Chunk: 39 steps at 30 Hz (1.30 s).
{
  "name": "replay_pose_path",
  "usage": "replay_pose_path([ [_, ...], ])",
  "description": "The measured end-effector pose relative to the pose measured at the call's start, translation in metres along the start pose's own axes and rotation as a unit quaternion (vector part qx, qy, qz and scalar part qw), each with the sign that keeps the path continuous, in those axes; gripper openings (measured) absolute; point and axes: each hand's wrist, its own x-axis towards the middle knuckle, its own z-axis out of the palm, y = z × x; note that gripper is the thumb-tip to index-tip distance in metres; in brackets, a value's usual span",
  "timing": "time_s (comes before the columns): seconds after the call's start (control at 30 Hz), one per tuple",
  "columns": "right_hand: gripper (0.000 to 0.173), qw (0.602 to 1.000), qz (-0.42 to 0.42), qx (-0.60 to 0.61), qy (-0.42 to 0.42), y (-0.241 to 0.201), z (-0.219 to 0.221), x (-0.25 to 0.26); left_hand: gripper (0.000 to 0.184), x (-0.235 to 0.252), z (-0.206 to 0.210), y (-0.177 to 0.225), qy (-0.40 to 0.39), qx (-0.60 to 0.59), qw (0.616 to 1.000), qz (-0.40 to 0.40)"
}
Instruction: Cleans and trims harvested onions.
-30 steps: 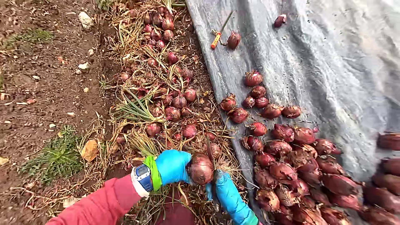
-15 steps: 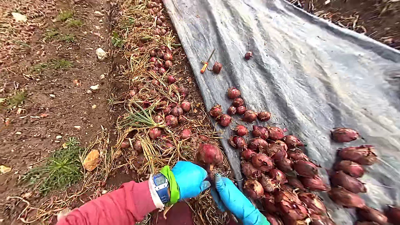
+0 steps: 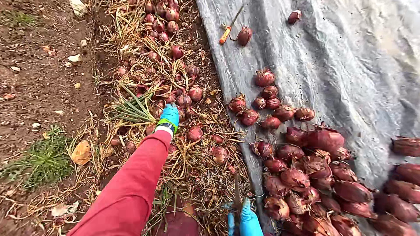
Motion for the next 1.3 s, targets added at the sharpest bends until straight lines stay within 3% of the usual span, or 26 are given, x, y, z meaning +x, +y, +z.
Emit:
replay_pose_path([
  [0.03,0.087,1.0,0.016,0.006,0.004,0.003,0.003,0.001,0.072,0.015,0.022,-0.017,0.097,0.006,0.995,0.025],
  [0.07,0.088,0.999,0.031,0.013,0.004,0.003,0.006,0.007,0.063,0.019,0.026,-0.029,0.127,0.016,0.991,0.043],
  [0.13,0.093,0.997,0.064,0.031,-0.005,-0.002,0.016,0.027,0.042,0.01,0.002,-0.043,0.109,0.046,0.987,0.106],
  [0.23,0.092,0.99,0.108,0.041,-0.078,-0.014,0.039,0.062,0.037,-0.04,-0.02,-0.064,0.091,-0.037,0.973,0.21],
  [0.3,0.087,0.984,0.037,0.026,-0.172,-0.031,0.053,0.081,0.023,-0.082,-0.024,-0.068,0.08,-0.132,0.953,0.259],
  [0.37,0.089,0.975,-0.05,0.042,-0.212,-0.062,0.067,0.084,0.02,-0.121,-0.02,-0.067,0.038,-0.174,0.932,0.317],
  [0.47,0.079,0.972,-0.164,0.019,-0.168,-0.107,0.073,0.067,0.032,-0.165,-0.01,-0.06,-0.075,-0.127,0.919,0.365],
  [0.53,0.077,0.968,-0.21,-0.03,-0.134,-0.117,0.065,0.048,0.046,-0.184,-0.008,-0.058,-0.169,-0.162,0.904,0.359],
  [0.63,0.086,0.95,-0.27,-0.133,-0.08,-0.117,0.053,0.026,0.047,-0.206,-0.001,-0.056,-0.319,-0.208,0.859,0.343],
  [0.67,0.085,0.947,-0.266,-0.159,-0.08,-0.116,0.047,0.02,0.048,-0.214,0.0,-0.055,-0.328,-0.185,0.863,0.337],
  [0.73,0.084,0.951,-0.197,-0.199,-0.131,-0.116,0.029,0.012,0.053,-0.227,-0.01,-0.044,-0.221,-0.02,0.917,0.331],
  [0.8,0.081,0.962,-0.152,-0.153,-0.17,-0.103,0.014,0.003,0.064,-0.255,-0.01,-0.032,-0.108,0.096,0.938,0.315],
  [0.9,0.082,0.97,-0.182,-0.055,-0.152,-0.095,0.002,-0.013,0.06,-0.285,0.002,-0.023,-0.1,-0.002,0.944,0.314],
  [1.0,0.087,0.956,-0.263,-0.103,-0.084,-0.1,-0.001,-0.044,0.05,-0.306,0.018,-0.03,-0.252,-0.177,0.891,0.334],
  [1.03,0.086,0.952,-0.268,-0.127,-0.075,-0.102,-0.004,-0.05,0.049,-0.311,0.019,-0.028,-0.264,-0.167,0.888,0.337],
  [1.1,0.081,0.956,-0.223,-0.154,-0.115,-0.1,-0.017,-0.053,0.052,-0.318,0.011,-0.016,-0.138,-0.015,0.94,0.312],
  [1.17,0.08,0.965,-0.191,-0.119,-0.135,-0.084,-0.027,-0.053,0.062,-0.318,0.01,-0.009,-0.008,0.082,0.965,0.249],
  [1.23,0.08,0.972,-0.183,-0.092,-0.115,-0.074,-0.034,-0.044,0.063,-0.308,0.014,-0.005,0.066,0.012,0.974,0.215],
  [1.3,0.089,0.96,-0.158,-0.181,-0.141,-0.065,-0.042,-0.033,0.05,-0.314,0.026,0.007,0.064,-0.014,0.967,0.247],
])
